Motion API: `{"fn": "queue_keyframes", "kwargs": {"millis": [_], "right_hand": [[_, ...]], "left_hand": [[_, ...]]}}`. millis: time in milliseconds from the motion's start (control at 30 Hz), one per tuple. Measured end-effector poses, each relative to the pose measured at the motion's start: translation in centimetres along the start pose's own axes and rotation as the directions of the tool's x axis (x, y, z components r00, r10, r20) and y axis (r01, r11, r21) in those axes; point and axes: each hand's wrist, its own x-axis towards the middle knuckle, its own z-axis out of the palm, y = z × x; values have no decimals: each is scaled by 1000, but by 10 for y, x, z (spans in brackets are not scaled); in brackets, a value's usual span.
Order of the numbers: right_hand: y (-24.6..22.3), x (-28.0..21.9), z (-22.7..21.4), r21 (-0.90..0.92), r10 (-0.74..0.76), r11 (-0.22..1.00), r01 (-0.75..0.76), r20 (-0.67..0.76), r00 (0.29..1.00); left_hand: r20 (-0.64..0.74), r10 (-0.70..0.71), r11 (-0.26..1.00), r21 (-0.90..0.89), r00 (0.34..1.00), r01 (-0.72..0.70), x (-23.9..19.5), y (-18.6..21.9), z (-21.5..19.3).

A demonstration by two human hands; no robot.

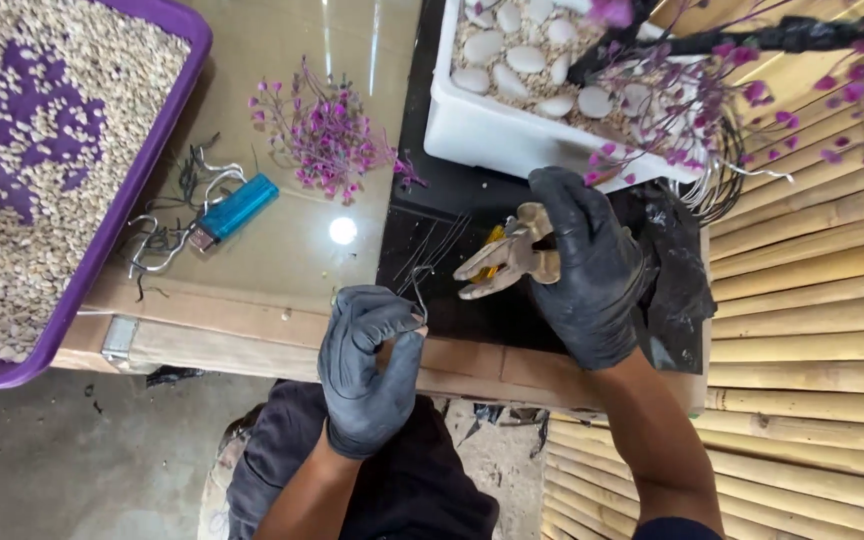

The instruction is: Using pliers to strip bark or shape a small branch for a bonsai tree arrangement.

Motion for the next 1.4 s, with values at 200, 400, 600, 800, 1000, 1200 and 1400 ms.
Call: {"fn": "queue_keyframes", "kwargs": {"millis": [200,400,600,800,1000,1200,1400], "right_hand": [[21,-26,12,-66,73,995,-71,29,997],[14,-32,18,33,109,993,-109,14,994],[6,-30,17,234,140,961,-145,36,989],[-2,-23,11,299,140,944,-141,26,990],[5,-30,10,231,136,961,-152,86,987],[-9,-20,6,104,77,991,-82,51,996],[-13,-19,6,-6,53,999,-53,55,997]], "left_hand": [[-39,-52,997,-62,998,50,-11,-9,4],[-22,8,1000,-4,1000,-8,-21,-11,19],[-21,-4,999,-36,1000,4,-24,-8,22],[-20,1,999,-33,1000,-1,-20,-1,21],[-49,4,1000,-22,999,-6,-27,1,27],[67,11,1000,24,998,-13,-23,7,22],[78,-30,997,-68,996,35,-14,12,22]]}}
